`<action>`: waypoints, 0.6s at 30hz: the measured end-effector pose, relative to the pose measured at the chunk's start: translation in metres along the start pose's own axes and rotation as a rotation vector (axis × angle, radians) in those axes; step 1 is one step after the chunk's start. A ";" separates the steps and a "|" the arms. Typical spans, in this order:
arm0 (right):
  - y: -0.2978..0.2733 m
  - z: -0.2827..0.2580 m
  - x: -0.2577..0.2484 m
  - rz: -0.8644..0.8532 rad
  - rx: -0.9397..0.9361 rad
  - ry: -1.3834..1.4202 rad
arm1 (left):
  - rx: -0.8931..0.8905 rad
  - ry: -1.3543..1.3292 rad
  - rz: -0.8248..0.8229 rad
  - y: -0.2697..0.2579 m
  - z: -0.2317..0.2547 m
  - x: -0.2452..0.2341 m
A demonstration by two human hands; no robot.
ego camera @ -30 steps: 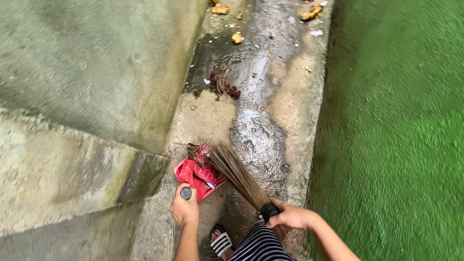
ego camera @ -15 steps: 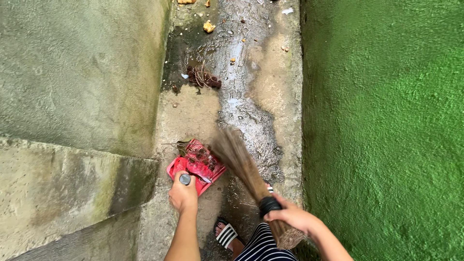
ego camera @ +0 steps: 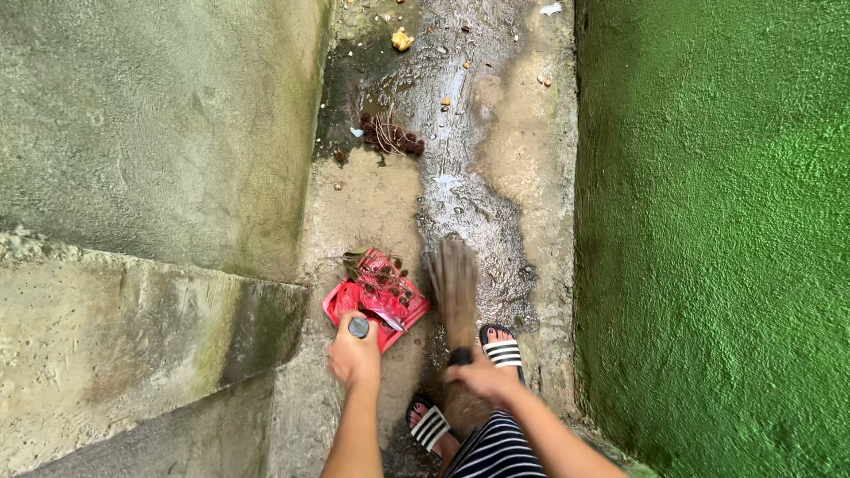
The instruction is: The person sweeps debris and trash along an outdoor pathway into a dustpan using a broom.
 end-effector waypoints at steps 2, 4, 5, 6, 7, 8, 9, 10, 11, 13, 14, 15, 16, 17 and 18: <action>-0.003 -0.008 0.024 -0.011 -0.058 -0.089 | 0.006 -0.010 0.003 -0.004 -0.001 0.001; -0.021 -0.002 0.041 -0.057 0.103 0.144 | 0.011 -0.018 0.003 -0.005 -0.003 0.001; -0.031 -0.004 0.044 -0.056 0.105 0.145 | 0.031 -0.013 0.020 -0.004 -0.003 -0.001; -0.040 -0.005 0.050 -0.139 0.150 0.243 | 0.056 -0.013 0.036 -0.003 0.000 -0.001; -0.047 -0.007 0.055 -0.224 0.192 0.342 | 0.062 -0.017 0.032 -0.002 0.002 -0.001; -0.052 -0.008 0.052 -0.219 0.189 0.344 | 0.064 0.011 0.034 -0.002 0.001 0.000; -0.055 -0.014 0.048 -0.247 0.068 0.213 | 0.067 0.038 0.035 -0.004 0.001 0.001; -0.058 -0.020 0.046 -0.278 -0.052 0.080 | 0.070 0.037 0.035 -0.004 0.000 0.002; -0.060 -0.020 0.040 -0.275 -0.054 0.082 | 0.067 0.021 0.033 -0.005 -0.002 0.005; -0.066 -0.007 0.020 -0.219 0.070 0.082 | 0.076 0.013 0.025 -0.008 -0.008 0.007; -0.070 -0.005 0.010 -0.214 0.065 0.088 | 0.062 -0.016 0.013 -0.006 -0.012 0.007; -0.075 -0.004 -0.002 -0.178 0.039 0.035 | 0.048 -0.046 0.001 -0.002 -0.016 0.007; -0.080 -0.003 -0.011 -0.142 0.017 -0.019 | 0.055 -0.046 -0.003 0.000 -0.019 0.006; -0.085 -0.002 -0.016 -0.135 0.016 -0.014 | 0.051 -0.052 0.014 0.002 -0.025 0.002; -0.093 -0.006 -0.018 -0.189 -0.025 0.049 | 0.046 -0.058 0.031 0.005 -0.031 -0.001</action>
Point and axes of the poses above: each hand's wrist, its own y-axis towards the middle knuckle, its own x-axis out of the palm, z = x × y, the point moved 7 cm from there along y, towards the middle knuckle, and after that the axes turned 15 degrees about y, right-handed, at the moved point
